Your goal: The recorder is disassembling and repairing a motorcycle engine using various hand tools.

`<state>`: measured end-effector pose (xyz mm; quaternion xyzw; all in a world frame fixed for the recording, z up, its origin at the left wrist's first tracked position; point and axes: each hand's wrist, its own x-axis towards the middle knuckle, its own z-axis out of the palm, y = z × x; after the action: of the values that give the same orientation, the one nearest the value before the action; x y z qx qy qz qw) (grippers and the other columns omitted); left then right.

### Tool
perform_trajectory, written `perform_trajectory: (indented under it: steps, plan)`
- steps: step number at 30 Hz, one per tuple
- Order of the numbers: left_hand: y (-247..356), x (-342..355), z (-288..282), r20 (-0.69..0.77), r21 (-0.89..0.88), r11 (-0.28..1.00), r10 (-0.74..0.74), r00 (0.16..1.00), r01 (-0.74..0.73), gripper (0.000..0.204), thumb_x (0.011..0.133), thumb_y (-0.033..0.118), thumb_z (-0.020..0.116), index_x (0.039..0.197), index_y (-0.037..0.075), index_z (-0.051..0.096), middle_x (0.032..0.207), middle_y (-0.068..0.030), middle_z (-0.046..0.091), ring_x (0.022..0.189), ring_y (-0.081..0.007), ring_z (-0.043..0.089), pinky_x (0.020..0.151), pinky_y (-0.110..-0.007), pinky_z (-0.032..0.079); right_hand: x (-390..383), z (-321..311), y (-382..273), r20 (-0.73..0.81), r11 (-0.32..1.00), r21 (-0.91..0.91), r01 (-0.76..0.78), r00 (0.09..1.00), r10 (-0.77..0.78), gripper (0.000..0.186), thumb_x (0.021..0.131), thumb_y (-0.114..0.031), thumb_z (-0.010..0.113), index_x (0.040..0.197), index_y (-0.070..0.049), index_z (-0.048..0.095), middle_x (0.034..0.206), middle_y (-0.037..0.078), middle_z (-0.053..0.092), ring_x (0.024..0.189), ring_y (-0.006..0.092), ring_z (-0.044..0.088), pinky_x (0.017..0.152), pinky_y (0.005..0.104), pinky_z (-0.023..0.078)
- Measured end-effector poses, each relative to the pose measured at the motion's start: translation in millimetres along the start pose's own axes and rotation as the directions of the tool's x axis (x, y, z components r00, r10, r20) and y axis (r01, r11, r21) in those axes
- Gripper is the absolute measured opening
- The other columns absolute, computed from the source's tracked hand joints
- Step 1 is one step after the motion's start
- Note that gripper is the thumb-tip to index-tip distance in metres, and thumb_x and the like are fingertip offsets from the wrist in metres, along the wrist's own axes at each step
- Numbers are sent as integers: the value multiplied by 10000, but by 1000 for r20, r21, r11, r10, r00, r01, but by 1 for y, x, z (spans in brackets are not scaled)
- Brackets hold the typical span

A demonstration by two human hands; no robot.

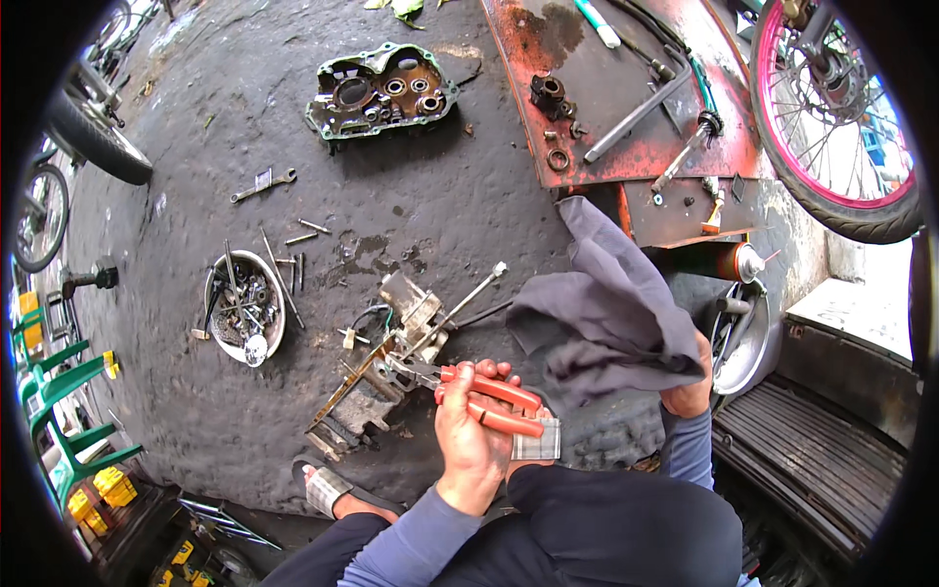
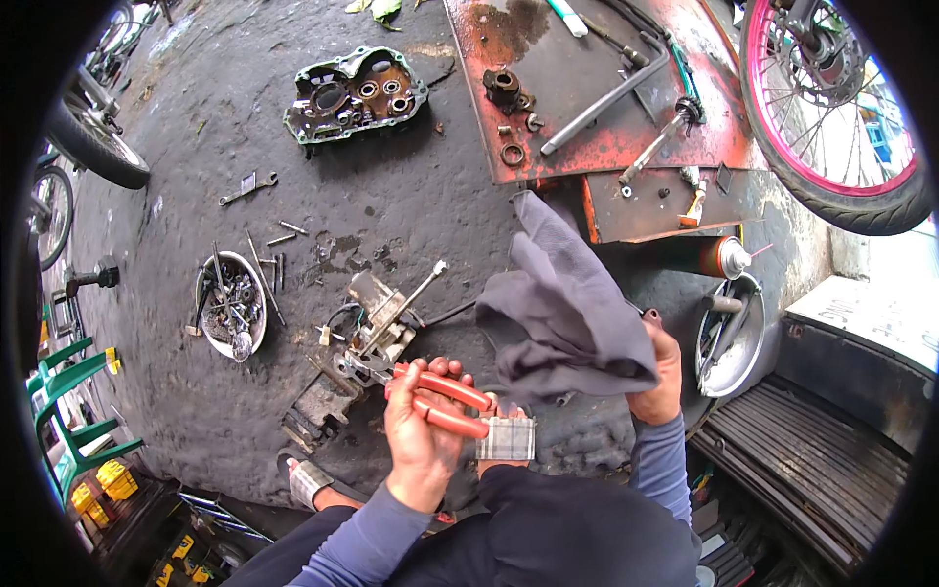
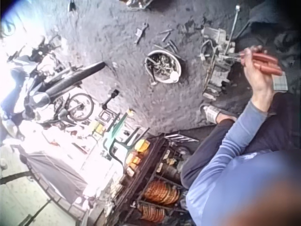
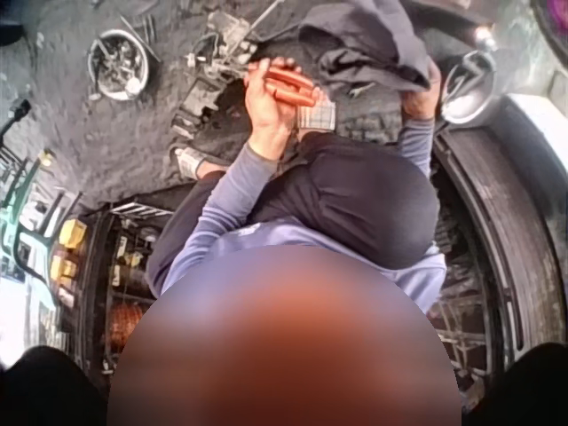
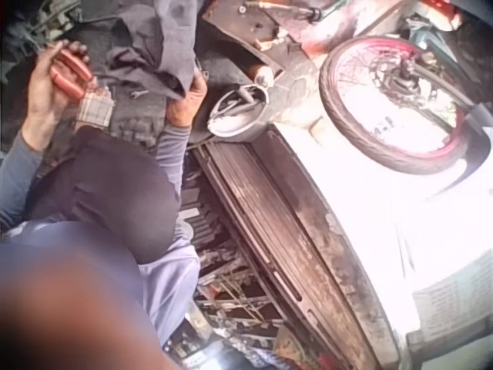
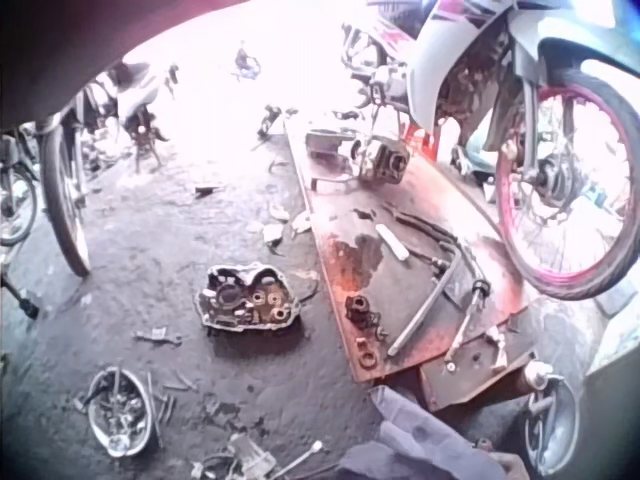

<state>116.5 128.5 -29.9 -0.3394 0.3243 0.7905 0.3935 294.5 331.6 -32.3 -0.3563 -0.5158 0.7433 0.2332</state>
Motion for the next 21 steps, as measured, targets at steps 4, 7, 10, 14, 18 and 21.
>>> perform_trajectory:
  steps: [4, 7, 10, 14, 18, 21]
  plan:
    - [-8, 12, -22, -139, 157, 987, 58, 989, -36, 320, 930, 97, 590, 1241, 97, 514, 1147, -82, 629, 1211, -246, 559, 1009, -428, 438, 11, -1, 35, -7, 976, 211, 45, 999, -45, 500, 934, -181, 697, 1370, -6, 526, 1338, 122, 616, 1225, 229, 600, 1058, 392, 471]
    - [-11, -9, -13, -135, 268, 962, 89, 987, -50, 482, 880, 10, 518, 1354, 61, 447, 1228, -115, 607, 1247, -262, 543, 1018, -427, 434, 3, -29, 74, -91, 826, 541, -158, 966, 243, 611, 911, -308, 729, 1413, -59, 486, 1376, 111, 588, 1262, 273, 574, 1076, 435, 462]
    - [-21, -34, -36, 142, 381, 915, 81, 987, -130, 507, 786, -30, 469, 1292, 7, 454, 1188, -154, 575, 1203, -290, 553, 1060, -445, 417, 6, -15, 110, 39, 635, 602, -485, 812, 582, 682, 876, -358, 751, 1429, -67, 479, 1377, 121, 577, 1259, 295, 572, 1092, 453, 450]
    - [-33, -37, -70, 128, 635, 771, -159, 979, 43, 526, 817, -105, 513, 1329, 7, 467, 1146, -89, 570, 931, -113, 585, 769, -291, 509, 62, 36, 103, 72, 768, 436, -469, 869, 490, 681, 876, -354, 752, 1429, -65, 480, 1373, 121, 578, 1254, 293, 574, 1088, 448, 454]
    - [-15, -11, -34, 298, 778, 628, -337, 893, -23, 594, 783, -40, 535, 1367, 65, 488, 1090, -50, 588, 810, -70, 562, 717, -263, 497, 17, -16, 76, 92, 889, 233, -394, 919, 383, 680, 876, -350, 753, 1430, -64, 481, 1368, 120, 579, 1249, 291, 577, 1084, 444, 458]
    - [5, -17, -12, 390, 760, 609, -147, 909, -227, 473, 779, -69, 533, 1249, -23, 513, 1261, -112, 534, 1043, -152, 582, 953, -304, 466, 33, -50, 57, 142, 945, 100, -312, 944, 297, 680, 875, -347, 753, 1430, -62, 482, 1365, 120, 581, 1246, 289, 579, 1081, 440, 461]
